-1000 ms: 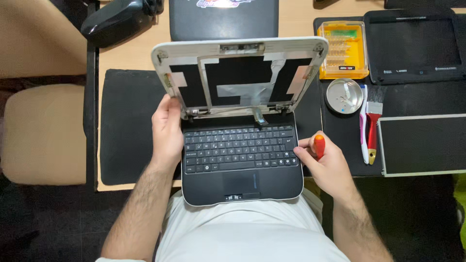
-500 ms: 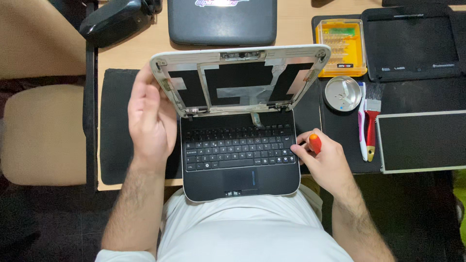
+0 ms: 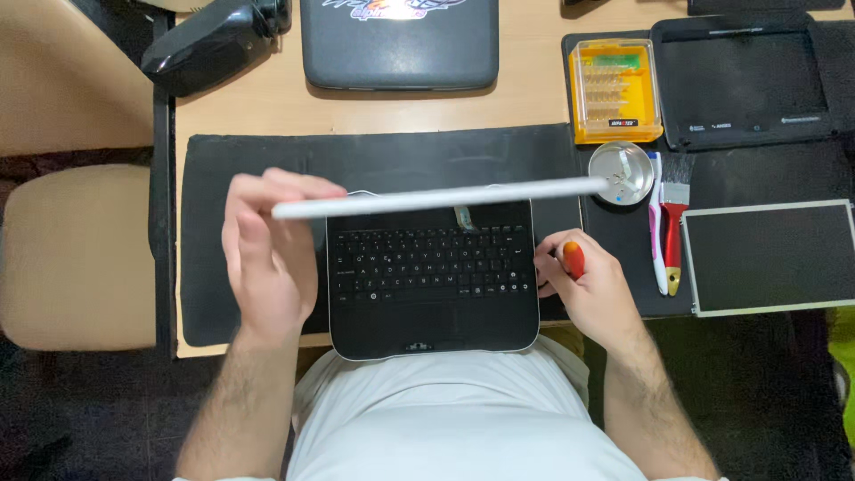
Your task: The person removes screws from the internal frame of a laptop using a screwdriver, detaches the screen panel from the display housing, and luego unscrews a component on the back cover of the device.
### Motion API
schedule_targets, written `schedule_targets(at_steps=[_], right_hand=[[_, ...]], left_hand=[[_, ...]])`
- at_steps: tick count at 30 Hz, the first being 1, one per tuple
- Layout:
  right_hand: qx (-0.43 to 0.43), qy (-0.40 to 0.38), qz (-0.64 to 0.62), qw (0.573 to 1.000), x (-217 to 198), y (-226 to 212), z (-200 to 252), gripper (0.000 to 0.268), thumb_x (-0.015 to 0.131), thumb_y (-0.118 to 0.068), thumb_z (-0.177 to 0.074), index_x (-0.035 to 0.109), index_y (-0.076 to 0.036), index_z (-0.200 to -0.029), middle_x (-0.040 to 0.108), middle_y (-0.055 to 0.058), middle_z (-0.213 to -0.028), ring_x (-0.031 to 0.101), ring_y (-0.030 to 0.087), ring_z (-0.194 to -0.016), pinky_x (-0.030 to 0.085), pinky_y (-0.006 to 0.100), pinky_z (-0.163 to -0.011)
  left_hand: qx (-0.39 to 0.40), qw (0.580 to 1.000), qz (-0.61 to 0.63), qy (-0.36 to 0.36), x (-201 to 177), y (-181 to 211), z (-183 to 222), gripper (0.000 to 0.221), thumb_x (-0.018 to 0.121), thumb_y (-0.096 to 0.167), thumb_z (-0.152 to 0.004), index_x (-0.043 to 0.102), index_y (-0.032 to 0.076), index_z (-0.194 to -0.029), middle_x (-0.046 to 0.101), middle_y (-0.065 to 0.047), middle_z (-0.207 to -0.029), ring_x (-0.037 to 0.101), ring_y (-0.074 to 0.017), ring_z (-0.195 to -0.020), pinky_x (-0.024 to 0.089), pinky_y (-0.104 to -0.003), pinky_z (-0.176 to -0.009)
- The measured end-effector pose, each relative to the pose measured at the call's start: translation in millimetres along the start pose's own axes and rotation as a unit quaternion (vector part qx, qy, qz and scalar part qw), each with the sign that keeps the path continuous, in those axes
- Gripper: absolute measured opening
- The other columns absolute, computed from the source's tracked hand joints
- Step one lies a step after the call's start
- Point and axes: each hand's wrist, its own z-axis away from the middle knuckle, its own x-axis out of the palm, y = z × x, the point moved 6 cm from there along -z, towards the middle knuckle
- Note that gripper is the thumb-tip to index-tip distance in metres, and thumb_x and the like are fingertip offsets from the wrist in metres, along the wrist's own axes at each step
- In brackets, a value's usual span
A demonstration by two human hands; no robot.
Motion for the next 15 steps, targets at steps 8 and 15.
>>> schedule_targets(at_steps=[8, 15], right_hand=[[-0.021, 0.049, -0.126, 0.991, -19, 65, 5, 0.038, 0.072, -0.019, -0.125, 0.064, 0.0, -0.094, 0.075, 0.02, -0.089, 0.08, 0.026, -0.076, 0.073, 0.041, -0.072], [-0.112, 0.035, -0.275, 0.954, -19, 53, 21, 0.066, 0.09, -0.06, -0.105, 0.046, -0.016, -0.082, 0.082, 0.024, -0.097, 0.072, 0.016, -0.075, 0.058, 0.027, -0.063]], left_hand=[[0.03, 0.996, -0.056, -0.057, -6, 14, 37, 0.039, 0.061, 0.053, -0.125, 0.068, 0.017, -0.111, 0.083, -0.019, -0.112, 0.082, -0.0385, -0.128, 0.049, -0.063, -0.137], [0.038, 0.983, -0.107, -0.145, -15, 14, 65, 0.027, 0.072, 0.046, -0.115, 0.074, 0.021, -0.107, 0.087, -0.015, -0.117, 0.081, -0.0387, -0.136, 0.035, -0.076, -0.144]])
